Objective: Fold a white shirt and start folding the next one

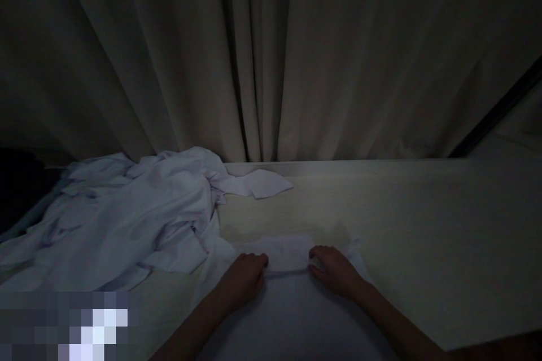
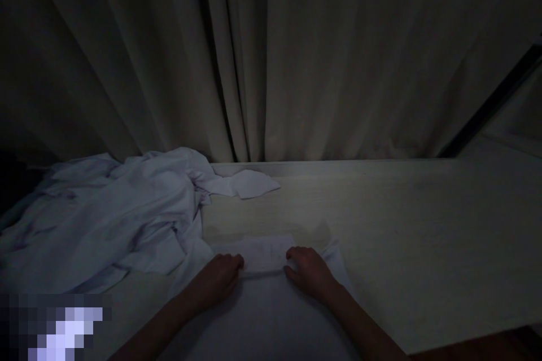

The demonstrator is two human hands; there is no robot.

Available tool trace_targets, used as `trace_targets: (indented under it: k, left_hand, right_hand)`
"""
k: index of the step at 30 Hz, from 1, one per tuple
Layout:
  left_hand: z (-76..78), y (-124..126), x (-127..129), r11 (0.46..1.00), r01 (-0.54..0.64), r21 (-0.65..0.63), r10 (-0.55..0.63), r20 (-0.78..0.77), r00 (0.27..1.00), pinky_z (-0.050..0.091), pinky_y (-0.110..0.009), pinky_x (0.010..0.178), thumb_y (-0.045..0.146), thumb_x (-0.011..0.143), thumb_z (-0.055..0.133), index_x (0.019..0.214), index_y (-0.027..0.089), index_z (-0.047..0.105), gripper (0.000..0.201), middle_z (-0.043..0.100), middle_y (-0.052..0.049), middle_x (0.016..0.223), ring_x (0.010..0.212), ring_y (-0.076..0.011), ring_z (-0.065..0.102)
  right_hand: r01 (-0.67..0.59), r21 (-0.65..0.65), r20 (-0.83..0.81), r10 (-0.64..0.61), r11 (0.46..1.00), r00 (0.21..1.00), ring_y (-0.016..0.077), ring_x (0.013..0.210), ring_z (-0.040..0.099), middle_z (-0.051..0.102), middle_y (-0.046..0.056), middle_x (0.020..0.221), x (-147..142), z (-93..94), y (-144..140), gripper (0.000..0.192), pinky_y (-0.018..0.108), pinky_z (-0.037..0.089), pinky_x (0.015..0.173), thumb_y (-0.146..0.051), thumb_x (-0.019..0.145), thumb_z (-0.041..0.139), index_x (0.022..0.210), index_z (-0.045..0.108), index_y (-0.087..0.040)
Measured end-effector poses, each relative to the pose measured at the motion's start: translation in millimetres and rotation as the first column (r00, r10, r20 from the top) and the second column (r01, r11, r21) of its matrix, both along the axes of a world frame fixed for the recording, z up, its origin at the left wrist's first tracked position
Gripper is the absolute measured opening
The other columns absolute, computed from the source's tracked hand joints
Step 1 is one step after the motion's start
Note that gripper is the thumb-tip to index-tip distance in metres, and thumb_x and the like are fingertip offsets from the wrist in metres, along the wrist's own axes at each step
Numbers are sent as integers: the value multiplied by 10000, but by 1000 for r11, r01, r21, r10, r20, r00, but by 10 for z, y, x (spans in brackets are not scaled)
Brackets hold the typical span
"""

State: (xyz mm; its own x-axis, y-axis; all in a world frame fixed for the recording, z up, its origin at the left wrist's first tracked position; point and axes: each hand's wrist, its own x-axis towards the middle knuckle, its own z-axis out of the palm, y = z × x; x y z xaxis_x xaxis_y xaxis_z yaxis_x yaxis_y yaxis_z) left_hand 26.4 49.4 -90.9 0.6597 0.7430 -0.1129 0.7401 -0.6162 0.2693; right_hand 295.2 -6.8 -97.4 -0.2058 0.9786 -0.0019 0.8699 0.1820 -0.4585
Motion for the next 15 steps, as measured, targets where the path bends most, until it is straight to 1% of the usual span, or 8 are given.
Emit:
trace_targets:
  k: [2,4,6,7,10,12,15]
  left_hand:
    - [-11,-12,29,997,-63,-45,62,-9,998,421,-321,710,420,847,401,1056,230,518,306,685,-69,914,831,-219,628]
    - [-26,51,129,991,-132,-20,131,-34,991,435,-321,690,481,876,302,1067,229,527,388,685,-77,950,847,-222,641]
    - [-46,165,270,985,-168,45,170,-63,983,443,-342,691,411,899,236,1021,198,561,408,668,-111,986,869,-239,639]
    - [-58,229,344,982,-174,69,179,-71,981,445,-353,699,366,897,241,1009,180,572,395,657,-128,996,880,-248,633]
    - [-95,406,527,981,-155,113,164,-73,984,443,-366,776,287,872,313,1034,163,577,334,638,-134,1026,953,-246,600]
    - [-122,486,598,984,-124,130,133,-68,989,424,-371,837,276,856,361,1038,177,582,302,636,-116,1042,1006,-240,570]
    - [-167,542,636,988,-90,128,100,-74,992,417,-376,839,292,835,413,970,186,607,258,648,-101,989,979,-237,569]
  right_hand:
    - [35,-11,-18,-35,999,999,199,937,572,651,58,992,-40,3,-26,247,295,400,839,-375,851,467,1004,579,-218]
    - [81,-14,-18,-81,997,997,194,918,586,659,61,976,-85,-11,6,233,284,407,812,-362,859,453,993,575,-215]
    - [136,-31,6,-136,990,991,193,909,600,668,58,985,-127,-40,67,219,276,410,789,-337,849,469,1002,571,-219]
    - [165,-44,27,-164,985,986,195,908,606,673,56,988,-143,-57,101,214,274,412,777,-326,839,481,1001,574,-222]
    - [216,-66,58,-212,974,975,196,920,617,687,49,980,-160,-100,193,205,274,417,777,-260,818,490,988,599,-227]
    - [202,-54,10,-202,978,979,181,940,618,693,39,984,-143,-108,240,237,269,419,812,-188,803,472,986,617,-229]
    - [160,2,-93,-159,987,983,165,996,605,685,25,1051,-98,-83,308,342,272,410,891,-107,771,441,1029,627,-234]
